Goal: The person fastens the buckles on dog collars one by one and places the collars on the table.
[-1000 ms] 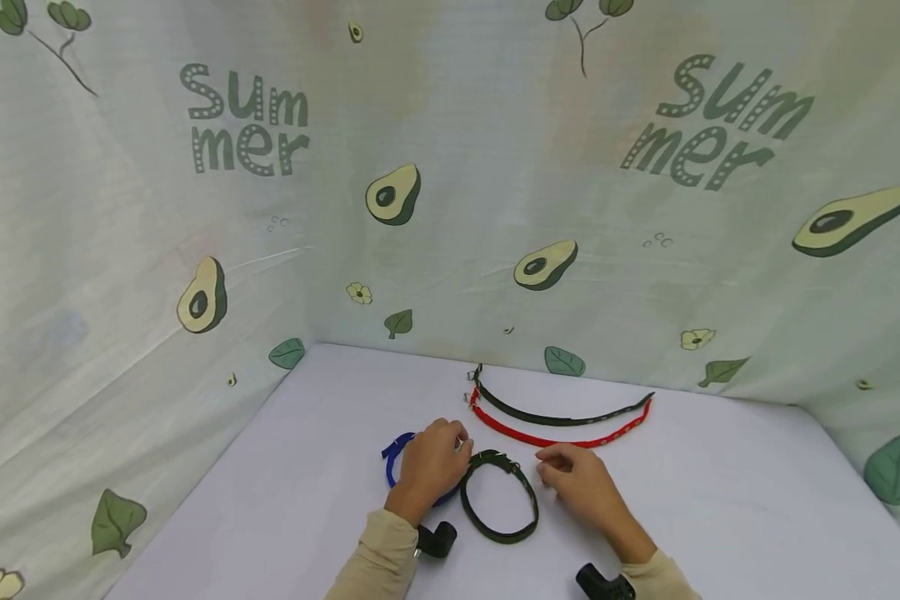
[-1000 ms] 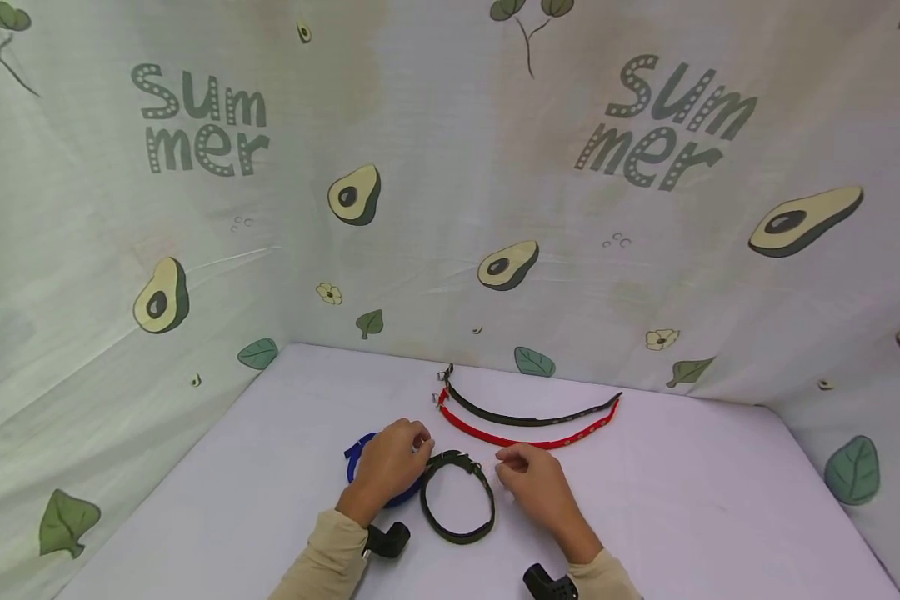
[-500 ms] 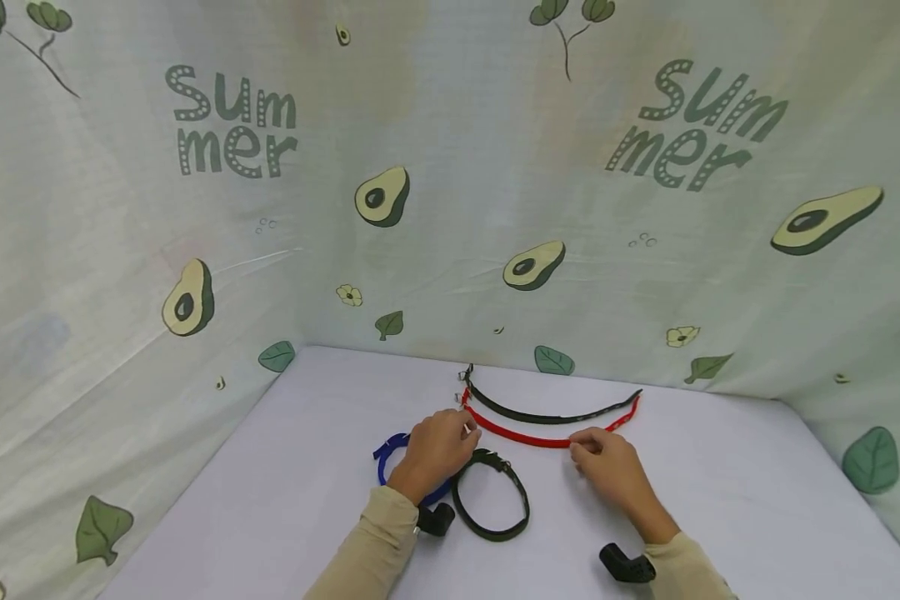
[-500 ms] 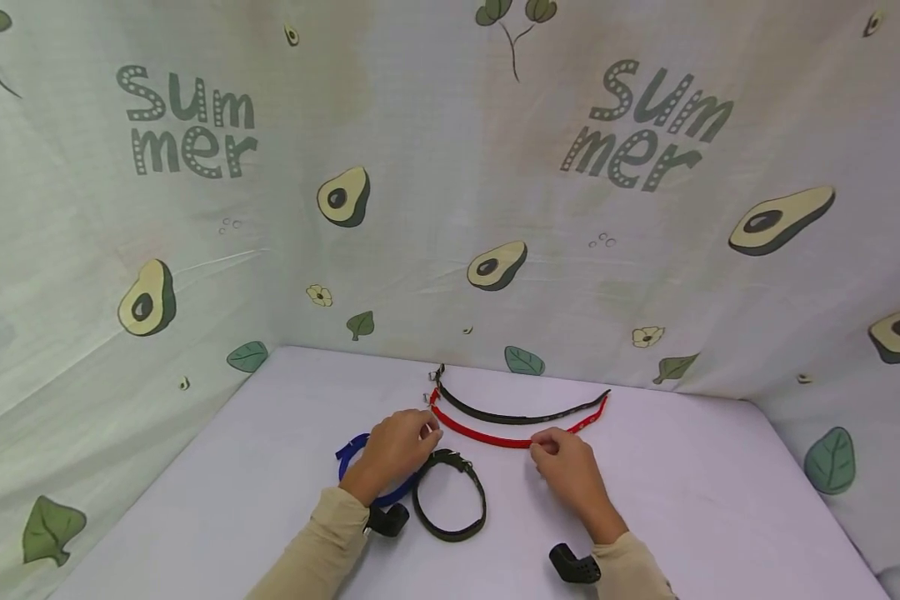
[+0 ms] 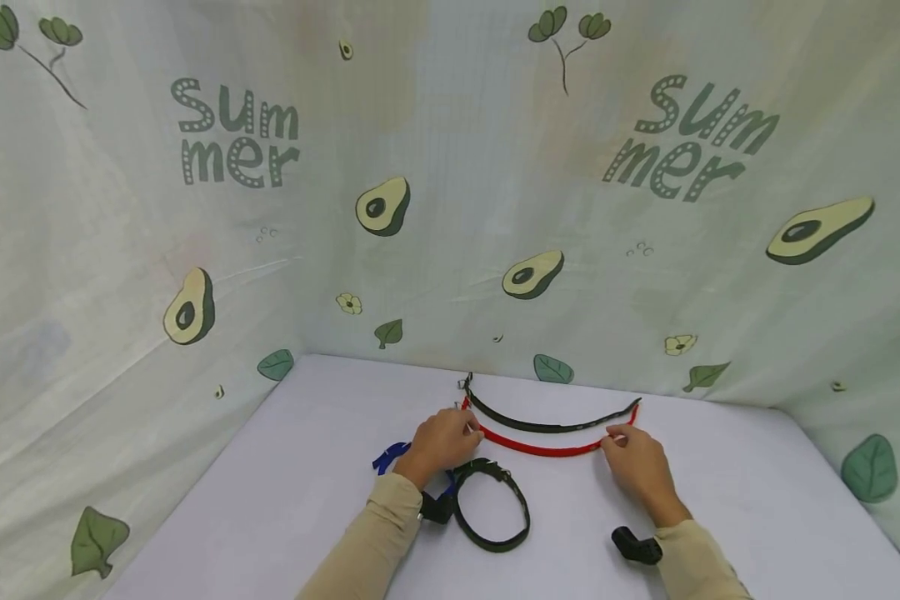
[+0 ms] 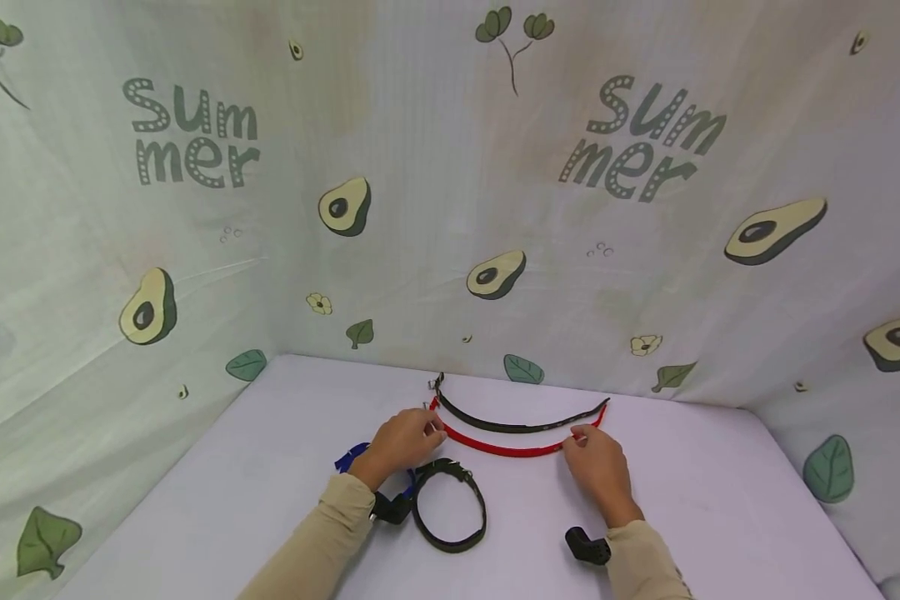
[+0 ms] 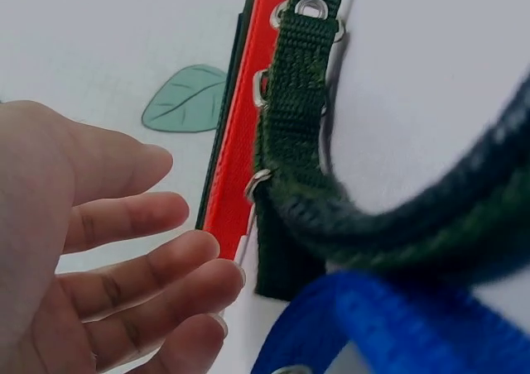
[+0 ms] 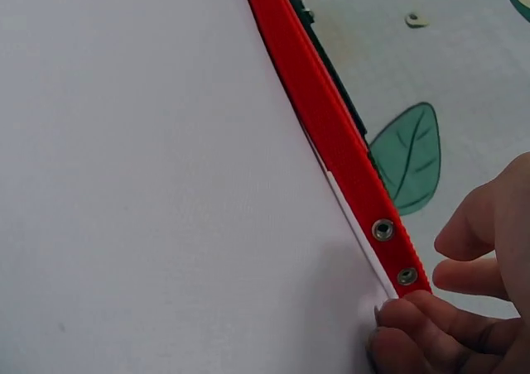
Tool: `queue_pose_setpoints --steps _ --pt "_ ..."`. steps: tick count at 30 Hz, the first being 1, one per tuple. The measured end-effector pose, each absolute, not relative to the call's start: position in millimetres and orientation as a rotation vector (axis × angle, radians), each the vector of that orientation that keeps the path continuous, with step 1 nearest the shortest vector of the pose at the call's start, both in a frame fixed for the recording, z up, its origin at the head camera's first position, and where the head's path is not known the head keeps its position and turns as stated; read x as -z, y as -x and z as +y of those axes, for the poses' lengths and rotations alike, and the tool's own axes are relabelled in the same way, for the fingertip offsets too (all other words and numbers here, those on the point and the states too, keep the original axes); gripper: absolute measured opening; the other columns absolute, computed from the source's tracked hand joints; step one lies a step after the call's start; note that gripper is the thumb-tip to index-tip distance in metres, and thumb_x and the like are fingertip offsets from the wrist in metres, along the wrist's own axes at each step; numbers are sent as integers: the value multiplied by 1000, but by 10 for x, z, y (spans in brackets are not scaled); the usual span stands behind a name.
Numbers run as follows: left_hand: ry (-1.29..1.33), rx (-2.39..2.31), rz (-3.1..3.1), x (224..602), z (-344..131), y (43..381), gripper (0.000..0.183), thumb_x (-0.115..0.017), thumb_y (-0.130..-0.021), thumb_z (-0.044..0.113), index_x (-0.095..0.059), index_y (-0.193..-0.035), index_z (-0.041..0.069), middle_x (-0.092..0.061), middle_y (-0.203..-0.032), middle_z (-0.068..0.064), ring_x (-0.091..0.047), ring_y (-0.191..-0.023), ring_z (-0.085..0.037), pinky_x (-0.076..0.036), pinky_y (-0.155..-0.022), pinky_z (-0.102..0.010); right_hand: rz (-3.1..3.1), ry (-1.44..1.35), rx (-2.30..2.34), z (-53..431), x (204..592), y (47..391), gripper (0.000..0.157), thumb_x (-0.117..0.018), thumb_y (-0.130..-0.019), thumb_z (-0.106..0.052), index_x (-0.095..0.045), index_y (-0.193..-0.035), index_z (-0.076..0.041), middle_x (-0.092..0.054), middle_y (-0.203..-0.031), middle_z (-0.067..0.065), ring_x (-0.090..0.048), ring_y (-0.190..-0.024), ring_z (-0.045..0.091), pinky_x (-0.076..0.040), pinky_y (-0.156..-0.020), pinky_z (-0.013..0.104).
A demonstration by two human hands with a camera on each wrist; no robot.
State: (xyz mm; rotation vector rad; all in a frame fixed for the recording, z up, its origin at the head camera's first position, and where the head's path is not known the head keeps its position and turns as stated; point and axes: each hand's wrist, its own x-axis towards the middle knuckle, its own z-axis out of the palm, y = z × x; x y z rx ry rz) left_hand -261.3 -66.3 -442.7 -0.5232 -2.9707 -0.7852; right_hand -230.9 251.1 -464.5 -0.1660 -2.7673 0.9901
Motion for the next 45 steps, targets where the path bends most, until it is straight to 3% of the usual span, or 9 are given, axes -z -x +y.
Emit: queue_pose_setpoints --steps 10,17,20,24,27,31,36,45 --pt "417 703 -3010 4487 -594 2694 14 -66 -94 27 -74 -99 16 -70 -97 3 -54 -69 -12 -46 -59 -32 -2724 184 -989 2586 4731 2402 34 -55 -95 -19 -66 -117 6 -67 -100 20 -62 -95 37 -46 -80 50" --pt "406 726 -3062 4479 -571 2742 30 -69 -93 27 -70 -120 15 -70 -105 -1 -59 -80 -16 -51 -70 -37 -2776 201 -993 2597 4788 2461 36 -55 -96 -21 -65 -119 5 -66 -101 18 -61 -95 35 -46 -81 50" --pt "407 738 -3089 4467 -564 2746 37 -68 -93 26 -66 -129 17 -69 -112 -2 -59 -81 -16 -52 -74 -39 -2778 206 -1017 2597 4804 2477 35 -55 -96 -21 -65 -117 5 -67 -96 16 -60 -89 32 -46 -77 45" --pt "407 693 -3113 4465 -550 2774 38 -67 -94 26 -66 -131 22 -69 -118 -1 -61 -90 -17 -52 -80 -40 -2767 233 -1090 2603 4828 2492 32 -56 -96 -21 -65 -114 4 -66 -89 12 -61 -66 22 -45 -63 35" --pt "416 657 -3118 4450 -524 2804 34 -68 -94 27 -69 -127 23 -69 -116 0 -63 -98 -21 -52 -82 -42 -2768 261 -1139 2616 4828 2496 32 -56 -96 -21 -63 -114 4 -65 -88 12 -58 -53 16 -44 -56 32" --pt "427 641 -3127 4406 -474 2833 25 -66 -96 28 -73 -119 21 -70 -112 -1 -64 -100 -24 -51 -84 -43 -2759 273 -1131 2635 4811 2493 32 -56 -96 -21 -63 -114 4 -64 -89 13 -58 -53 16 -44 -56 32" --pt "443 626 -3150 4399 -437 2843 24 -62 -99 28 -74 -117 19 -70 -112 0 -64 -102 -25 -51 -85 -43 -2752 282 -1071 2648 4809 2461 30 -57 -95 -21 -66 -111 2 -66 -86 11 -59 -61 18 -42 -63 33" --pt "458 588 -3140 4460 -463 2874 12 -70 -95 24 -76 -105 20 -69 -99 4 -62 -90 -19 -49 -79 -39 -2692 272 -1051 2601 4835 2412 29 -59 -94 -20 -68 -109 4 -67 -92 16 -61 -90 35 -45 -77 45"
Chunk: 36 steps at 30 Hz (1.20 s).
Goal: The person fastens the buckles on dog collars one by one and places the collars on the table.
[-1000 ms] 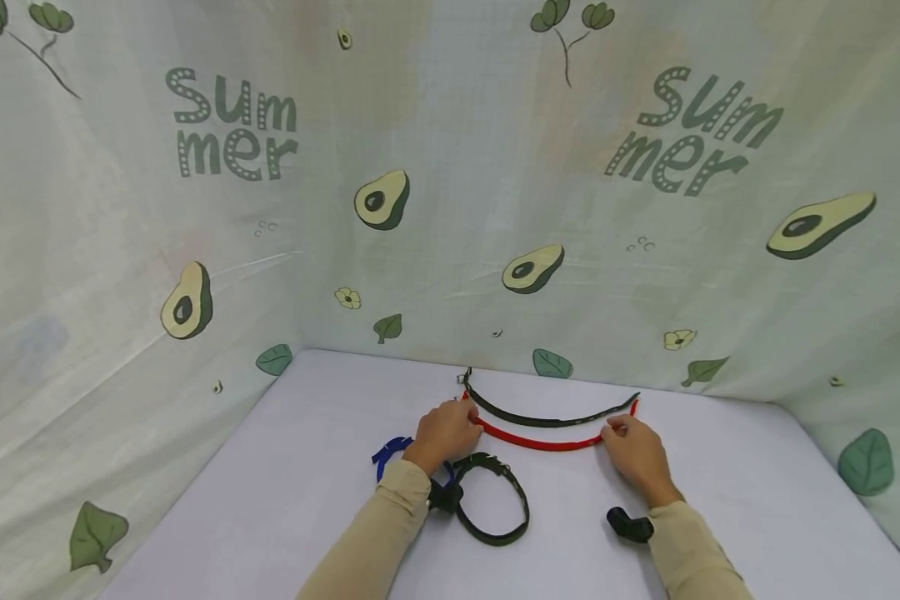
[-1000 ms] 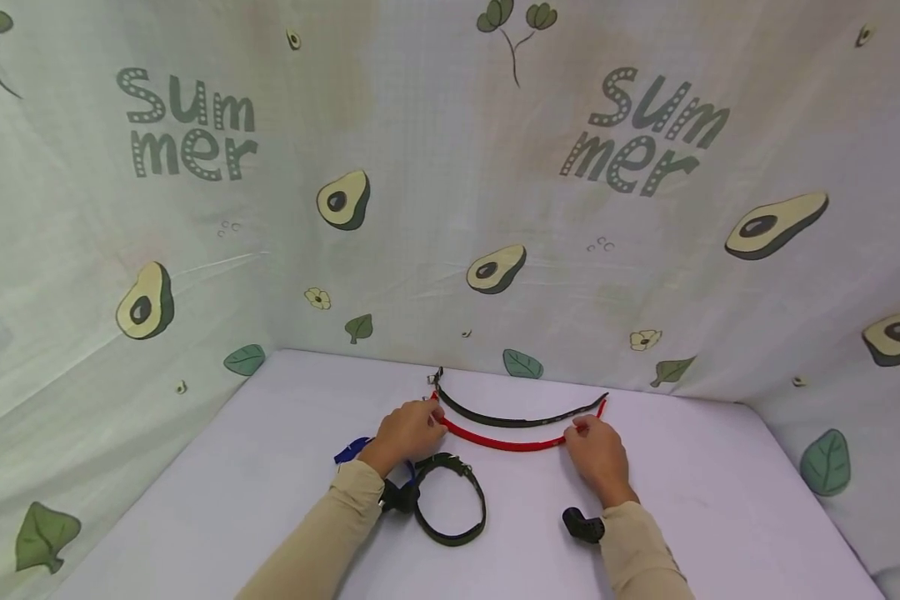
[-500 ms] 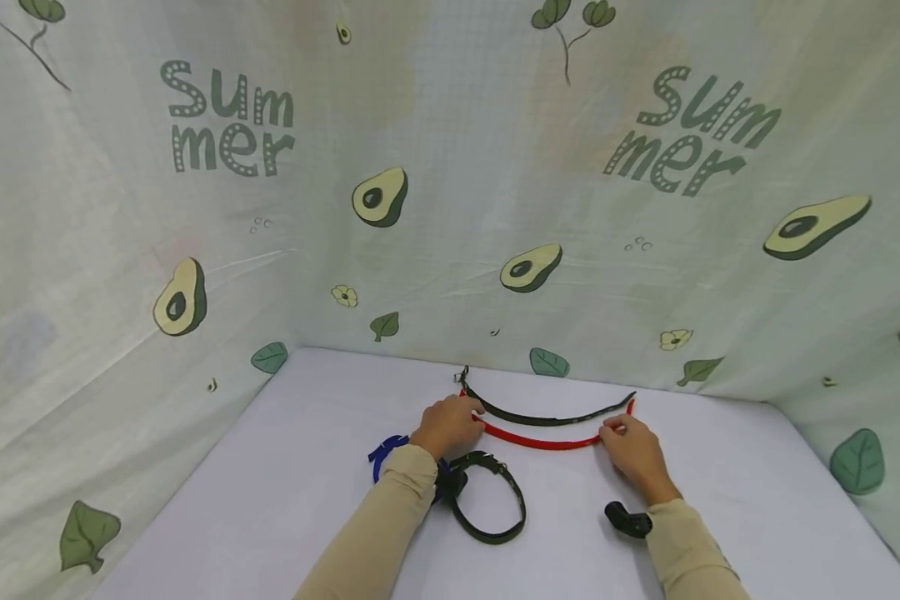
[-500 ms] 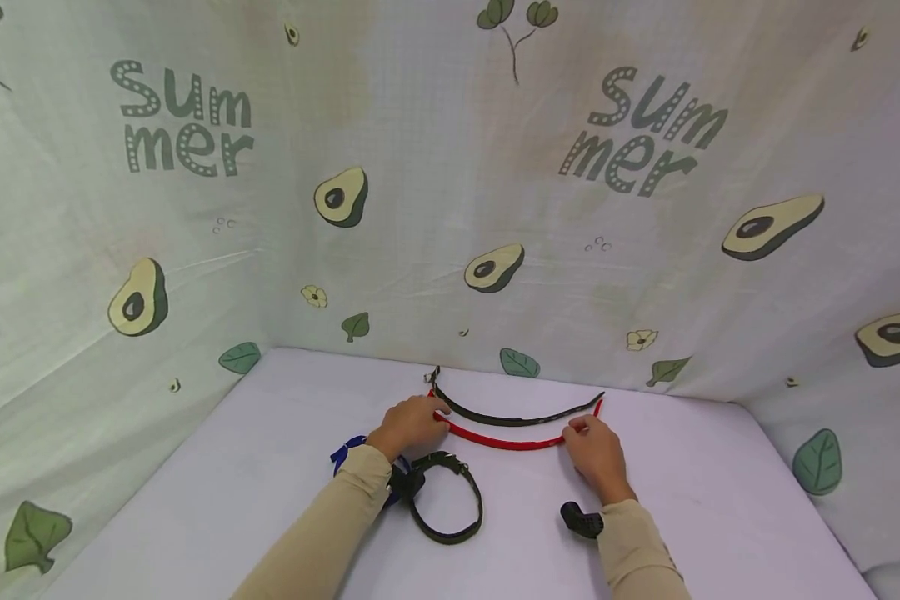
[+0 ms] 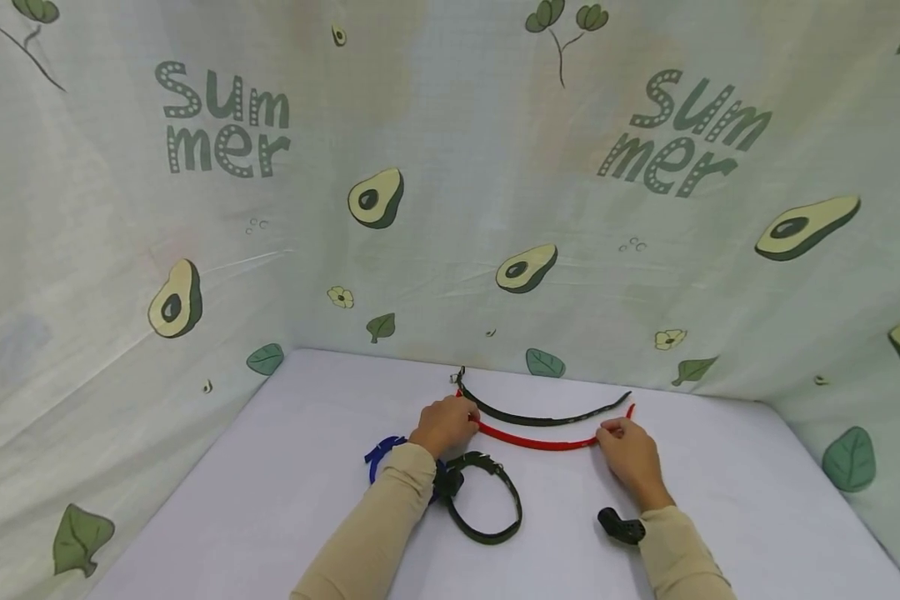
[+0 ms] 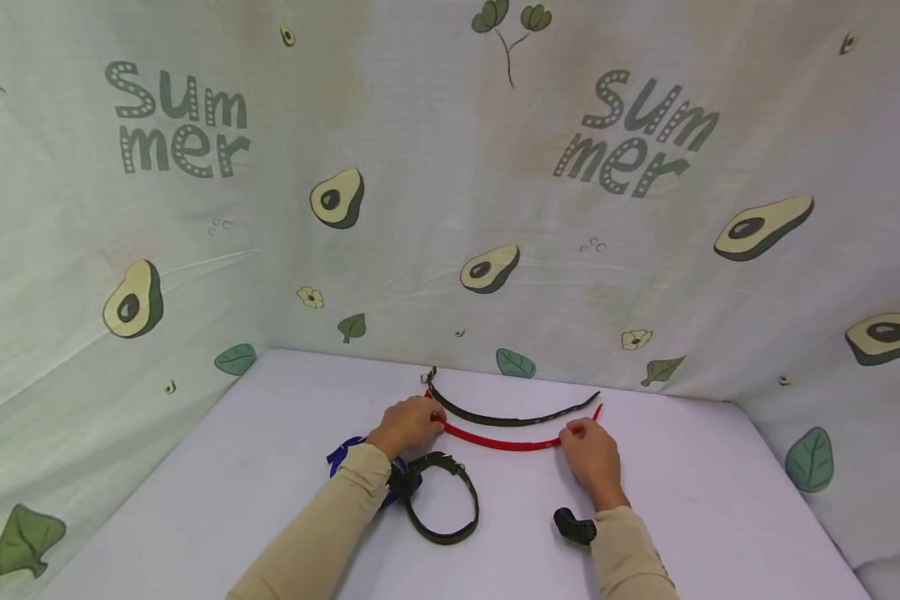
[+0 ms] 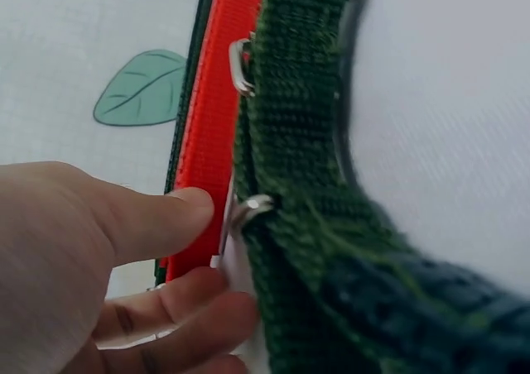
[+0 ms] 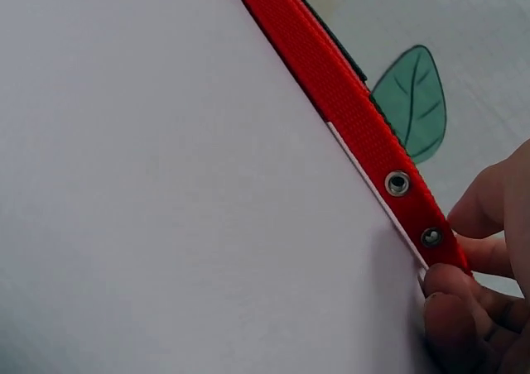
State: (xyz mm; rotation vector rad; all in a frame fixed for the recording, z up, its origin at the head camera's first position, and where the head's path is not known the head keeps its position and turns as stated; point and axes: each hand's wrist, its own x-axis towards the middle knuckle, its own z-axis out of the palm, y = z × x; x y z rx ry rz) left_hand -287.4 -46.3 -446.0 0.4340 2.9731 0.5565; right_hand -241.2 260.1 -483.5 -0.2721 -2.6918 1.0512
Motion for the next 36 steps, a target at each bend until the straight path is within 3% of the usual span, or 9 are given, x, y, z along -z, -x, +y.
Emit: queue_pose_setpoints --steps 12,21,29,36 --pt "-444 -632 3001 4445 -520 2876 10 -71 -94 28 -76 -103 25 -70 -100 4 -62 -84 -18 -50 -73 -38 -2601 309 -1071 2565 4871 2328 32 -55 -97 -21 -70 -108 5 -69 -103 22 -61 -103 40 -45 -89 52" --pt "-454 -850 2972 4426 -562 2799 9 -73 -93 29 -77 -101 26 -68 -95 8 -57 -80 -13 -46 -67 -33 -2606 378 -1261 2540 4788 2214 39 -57 -100 -29 -66 -118 5 -72 -94 14 -66 -69 16 -51 -60 27" --pt "-458 -992 2915 4470 -585 2760 12 -72 -94 28 -76 -105 24 -68 -96 8 -57 -78 -9 -46 -67 -31 -2498 380 -1491 2534 4759 2194 35 -59 -100 -19 -63 -122 7 -69 -106 21 -72 -73 17 -55 -64 20" --pt "-506 -1323 2770 4523 -658 2652 19 -72 -94 20 -74 -111 12 -69 -95 5 -63 -73 -7 -52 -68 -30 -2445 381 -1613 2478 4682 2110 34 -58 -98 -13 -60 -125 8 -70 -99 17 -73 -71 18 -54 -66 19"
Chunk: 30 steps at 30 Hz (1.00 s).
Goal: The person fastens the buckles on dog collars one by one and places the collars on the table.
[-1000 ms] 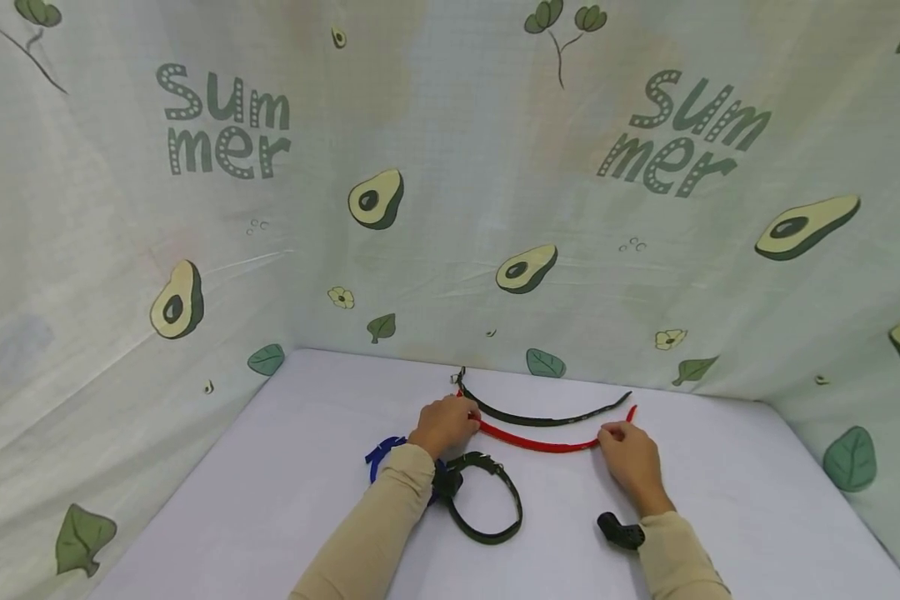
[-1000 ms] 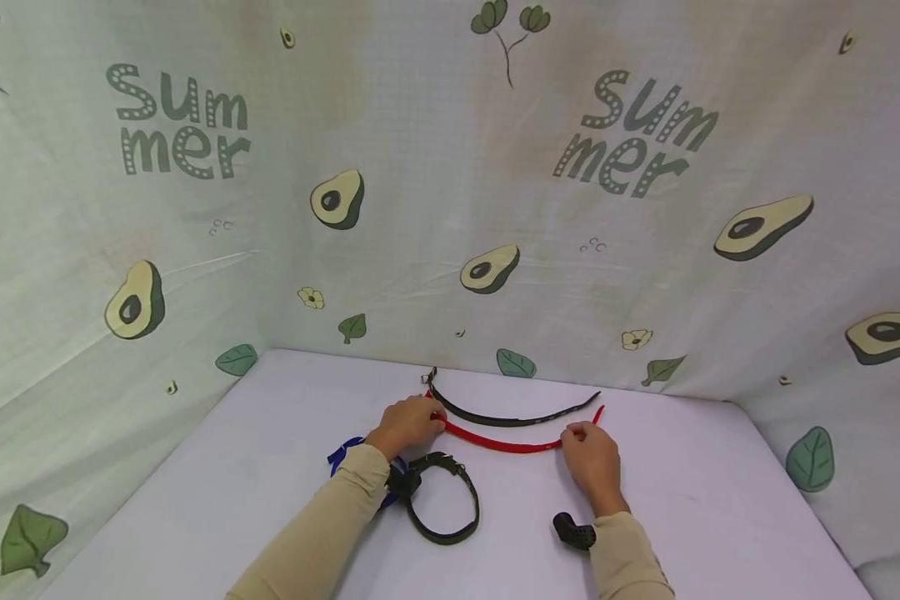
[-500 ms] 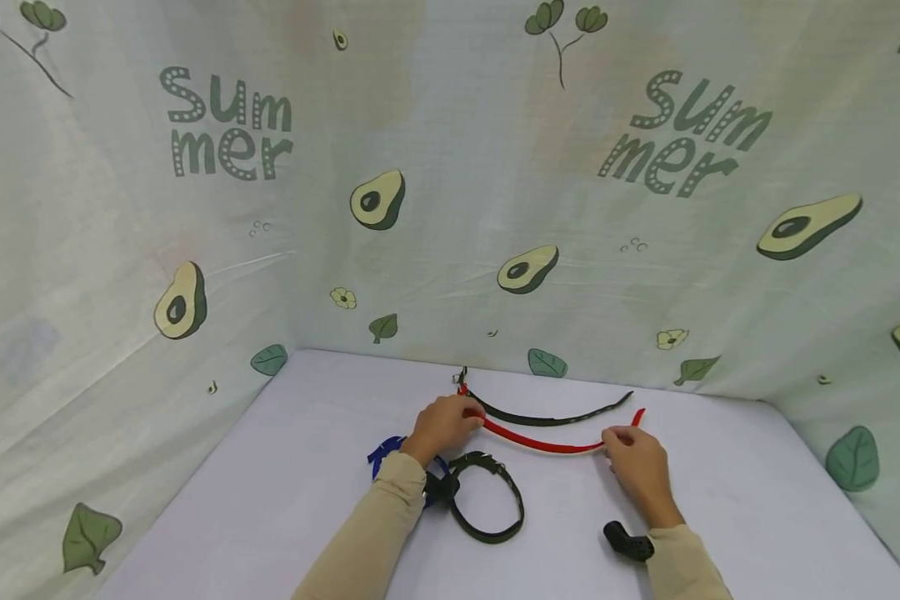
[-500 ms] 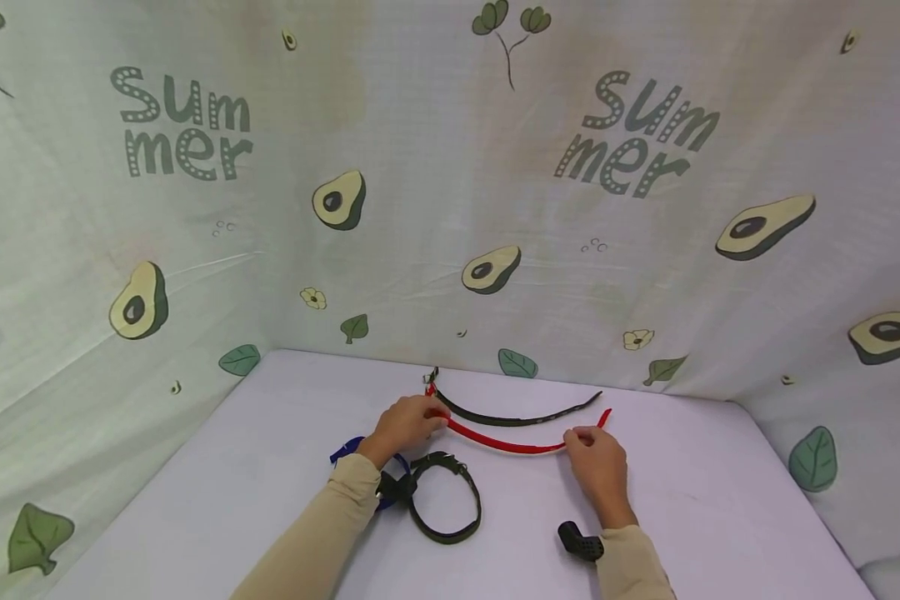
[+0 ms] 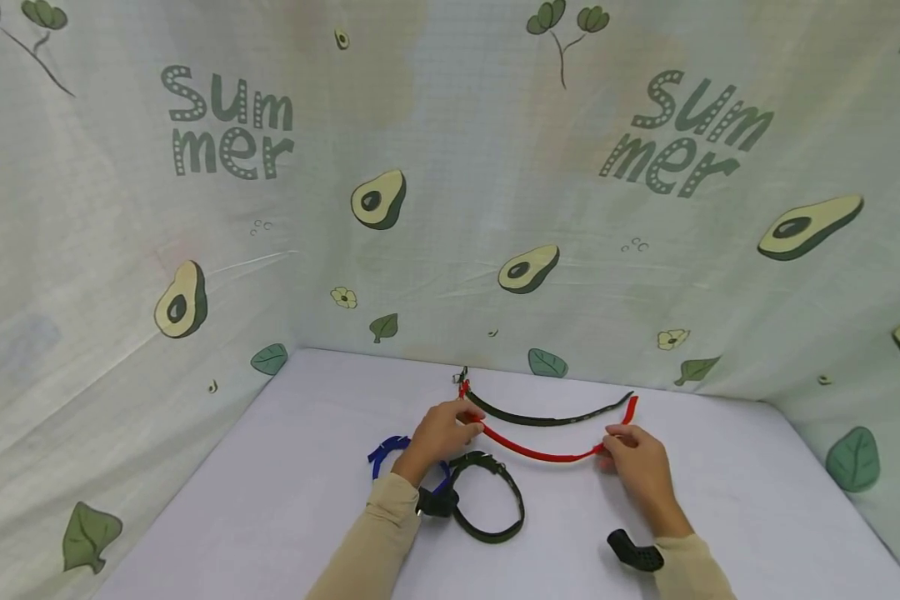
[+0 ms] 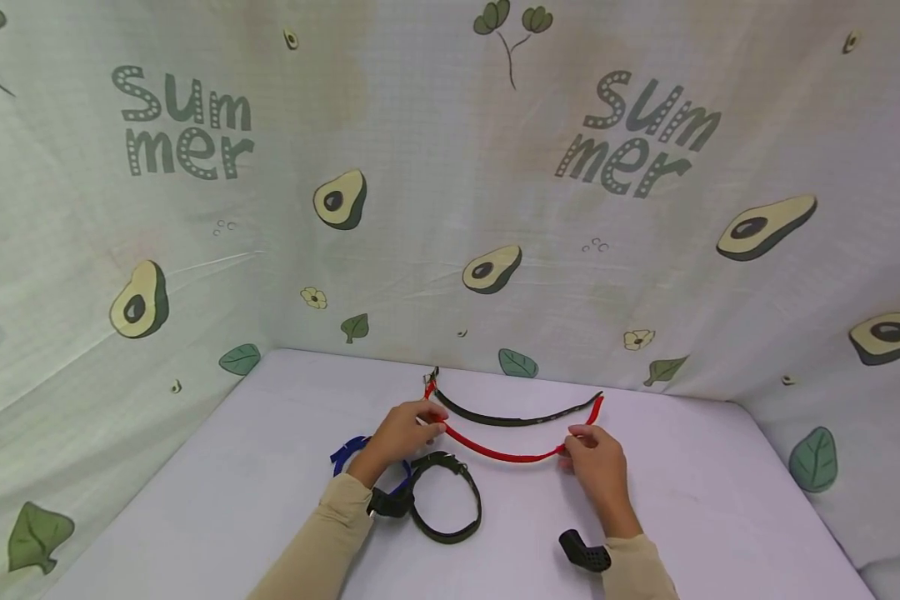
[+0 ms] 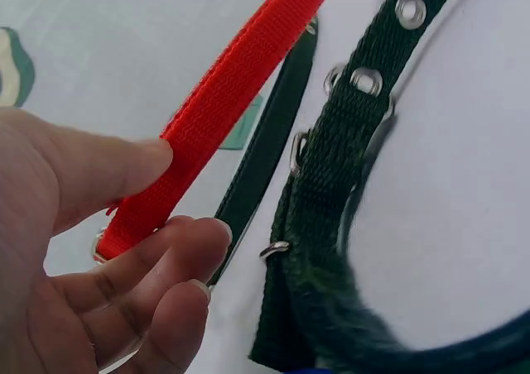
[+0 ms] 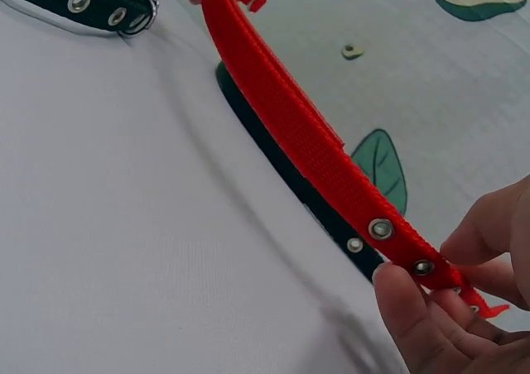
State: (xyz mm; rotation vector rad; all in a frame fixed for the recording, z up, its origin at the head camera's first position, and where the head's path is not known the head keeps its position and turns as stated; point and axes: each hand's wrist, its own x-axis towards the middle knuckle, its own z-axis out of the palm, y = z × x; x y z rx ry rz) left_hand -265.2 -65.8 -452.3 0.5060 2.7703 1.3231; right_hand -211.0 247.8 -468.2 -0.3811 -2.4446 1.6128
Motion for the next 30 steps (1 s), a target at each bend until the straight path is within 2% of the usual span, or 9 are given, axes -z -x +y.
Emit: queue_pose_setpoints --steps 4,11,16,21,25,28,30 --pt "-496 -1463 2713 4565 -703 2559 23 -71 -95 24 -73 -113 10 -68 -96 2 -65 -73 -9 -54 -64 -28 -2420 375 -1660 2419 4634 2065 34 -56 -99 -13 -59 -127 7 -66 -105 20 -73 -72 20 -57 -67 23" --pt "-480 -1583 2698 4528 -684 2442 22 -65 -99 35 -74 -108 17 -65 -92 5 -66 -72 -11 -53 -63 -28 -2312 346 -1701 2366 4627 2002 33 -58 -102 -17 -60 -126 5 -62 -108 20 -72 -72 18 -57 -68 24" --pt "-542 -1606 2751 4523 -599 2364 22 -65 -99 36 -76 -104 17 -66 -91 8 -63 -68 -7 -51 -60 -27 -2238 333 -1691 2372 4661 1930 30 -60 -101 -18 -62 -122 4 -63 -107 19 -70 -71 14 -58 -67 25" --pt "-548 -1597 2888 4505 -550 2355 15 -68 -97 33 -76 -98 21 -66 -88 8 -60 -66 -5 -50 -57 -25 -2222 246 -1654 2343 4670 1898 31 -60 -101 -14 -59 -127 1 -62 -117 19 -68 -71 12 -57 -63 26" --pt "-546 -1565 2933 4493 -539 2345 20 -69 -96 33 -75 -112 24 -66 -89 9 -59 -72 -5 -48 -58 -26 -2222 172 -1603 2294 4660 1892 43 -58 -99 -6 -52 -141 -9 -64 -122 20 -68 -72 11 -55 -58 26" --pt "-537 -1561 2912 4487 -523 2341 37 -70 -94 32 -67 -131 30 -66 -87 9 -58 -72 -6 -47 -57 -26 -2205 149 -1603 2270 4658 1892 53 -55 -97 -1 -46 -148 -12 -66 -117 22 -68 -68 13 -53 -56 25" --pt "-514 -1577 2872 4487 -507 2336 49 -71 -94 31 -58 -141 33 -64 -85 8 -57 -70 -8 -46 -56 -26 -2208 147 -1605 2257 4661 1897 54 -54 -97 0 -45 -149 -12 -67 -111 21 -67 -67 14 -54 -57 25"
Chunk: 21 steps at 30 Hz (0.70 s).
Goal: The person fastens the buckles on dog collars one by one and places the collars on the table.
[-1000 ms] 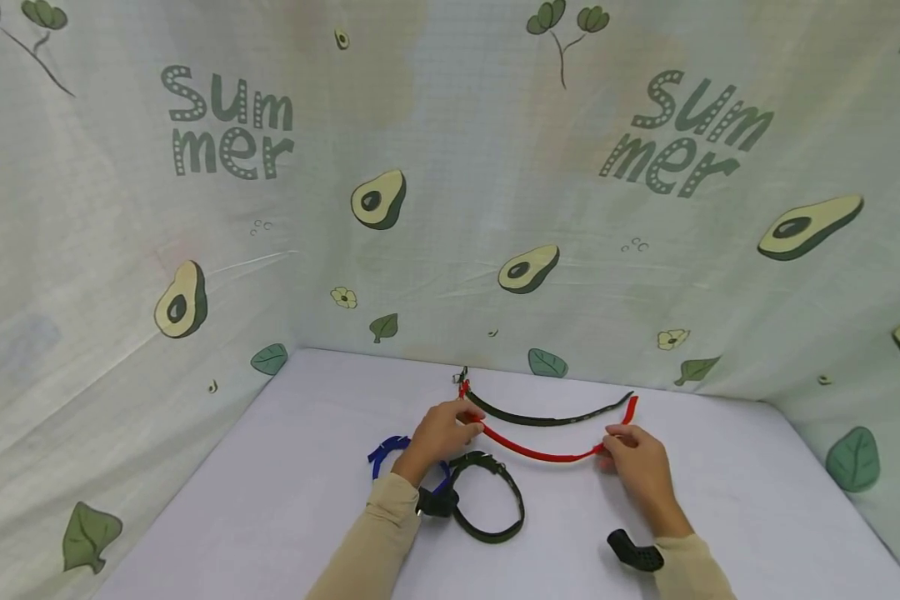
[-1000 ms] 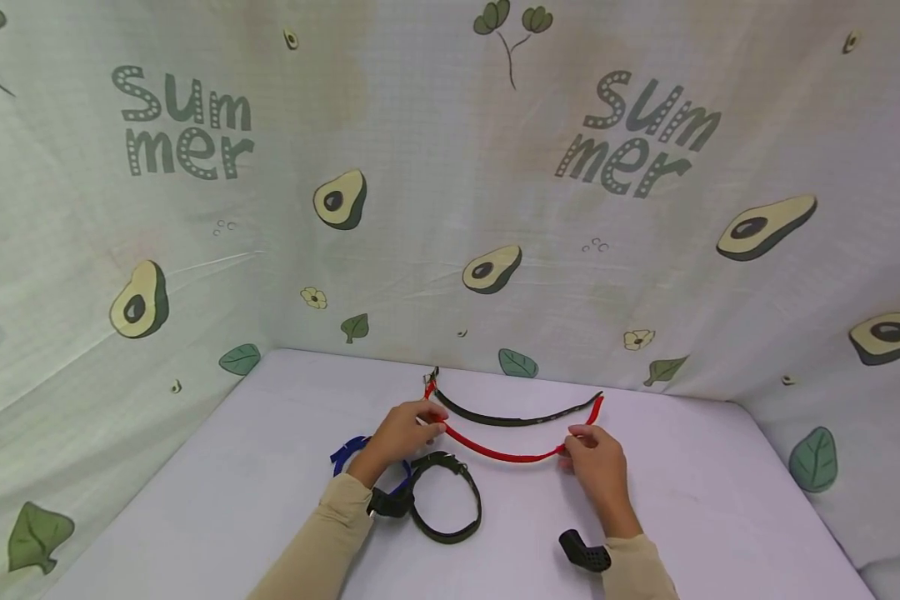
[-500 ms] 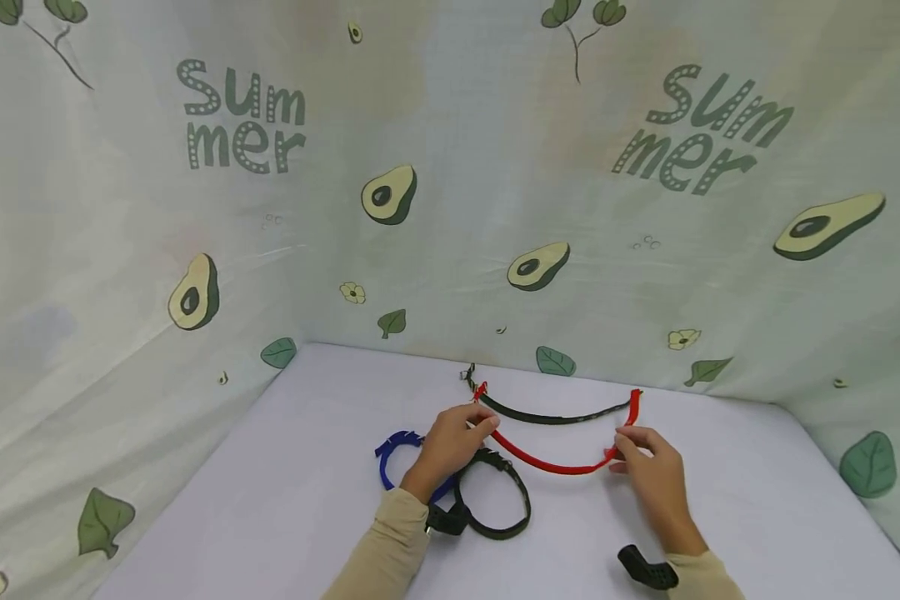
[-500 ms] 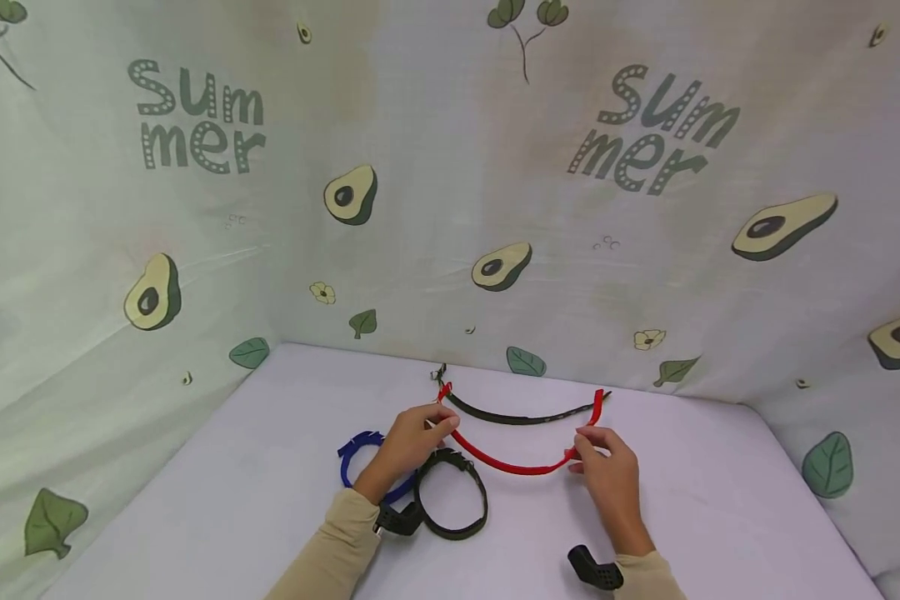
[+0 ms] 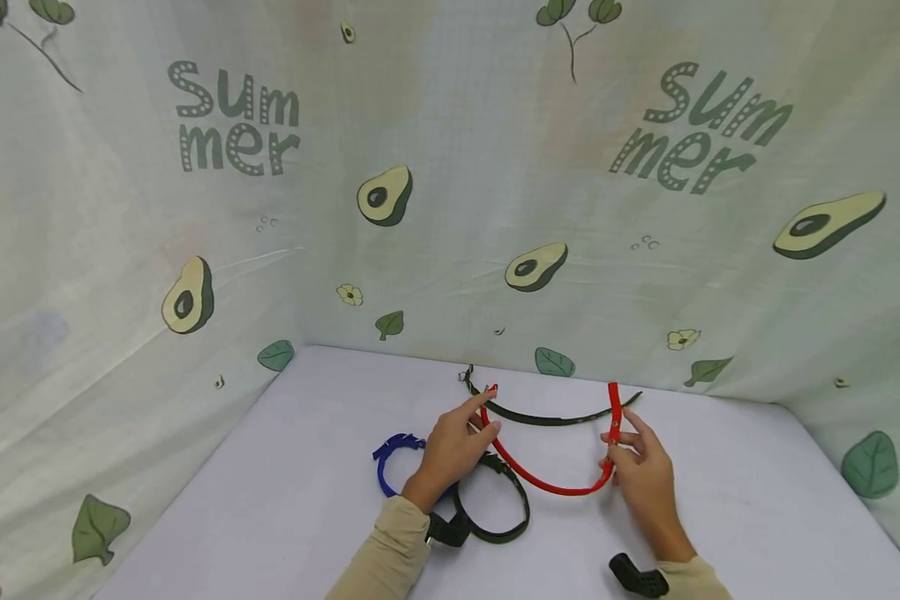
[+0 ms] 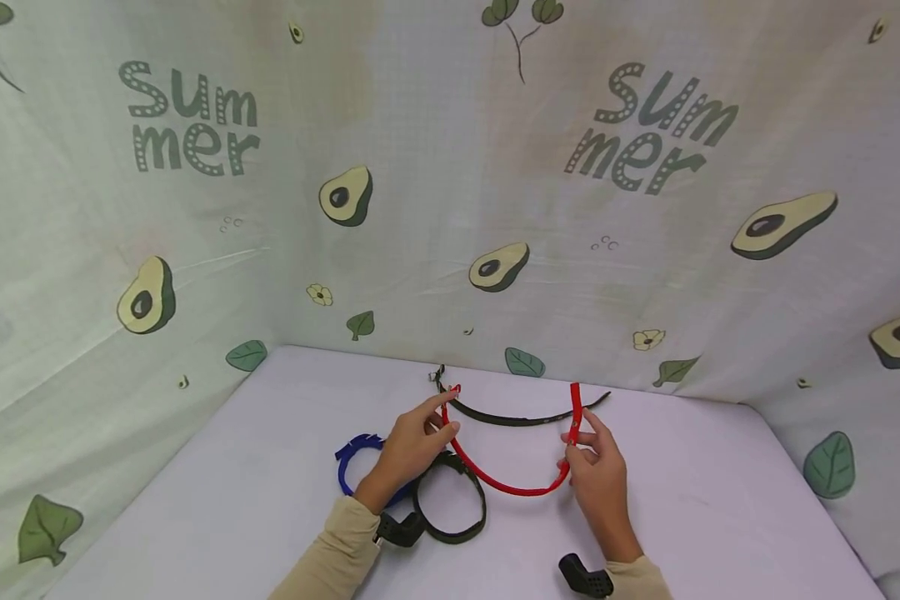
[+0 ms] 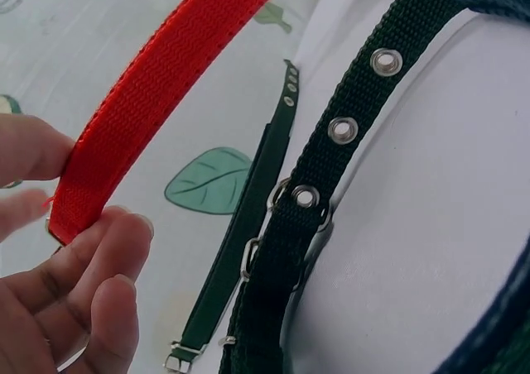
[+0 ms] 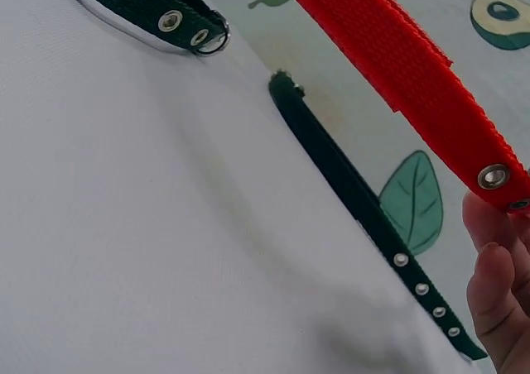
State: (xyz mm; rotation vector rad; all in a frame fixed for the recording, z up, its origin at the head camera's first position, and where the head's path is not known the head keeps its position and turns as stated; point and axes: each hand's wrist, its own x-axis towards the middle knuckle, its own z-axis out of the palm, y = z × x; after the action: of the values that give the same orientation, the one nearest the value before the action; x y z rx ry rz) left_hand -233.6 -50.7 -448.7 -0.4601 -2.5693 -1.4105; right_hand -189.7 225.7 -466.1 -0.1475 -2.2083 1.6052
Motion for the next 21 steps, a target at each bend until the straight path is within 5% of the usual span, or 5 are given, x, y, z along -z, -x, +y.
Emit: queue_pose_setpoints --steps 4,7,14,21 --pt "427 1544 -2602 4471 -461 2315 68 -68 -92 25 -41 -154 28 -61 -85 5 -55 -68 -10 -45 -57 -28 -2217 146 -1585 2224 4682 1891 46 -53 -98 -1 -52 -143 -9 -68 -96 16 -65 -65 16 -53 -59 23" --pt "422 1617 -2611 4455 -415 2297 69 -64 -89 17 -42 -153 19 -59 -85 4 -53 -69 -11 -45 -59 -28 -2212 131 -1573 2190 4694 1884 36 -56 -99 -5 -60 -135 -10 -68 -87 13 -63 -63 18 -50 -57 24" --pt "425 1727 -2506 4435 -331 2237 47 -61 -91 8 -59 -137 12 -55 -81 2 -55 -64 -9 -45 -56 -26 -2221 68 -1630 2087 4671 1820 28 -62 -101 -19 -62 -128 -13 -65 -80 12 -59 -61 21 -50 -54 28" --pt "369 1832 -2336 4454 -318 2208 17 -67 -98 25 -67 -109 13 -66 -80 3 -60 -59 -11 -51 -56 -24 -2178 -3 -1677 2053 4628 1780 30 -56 -102 -9 -62 -130 -5 -63 -77 13 -56 -56 22 -49 -50 29"
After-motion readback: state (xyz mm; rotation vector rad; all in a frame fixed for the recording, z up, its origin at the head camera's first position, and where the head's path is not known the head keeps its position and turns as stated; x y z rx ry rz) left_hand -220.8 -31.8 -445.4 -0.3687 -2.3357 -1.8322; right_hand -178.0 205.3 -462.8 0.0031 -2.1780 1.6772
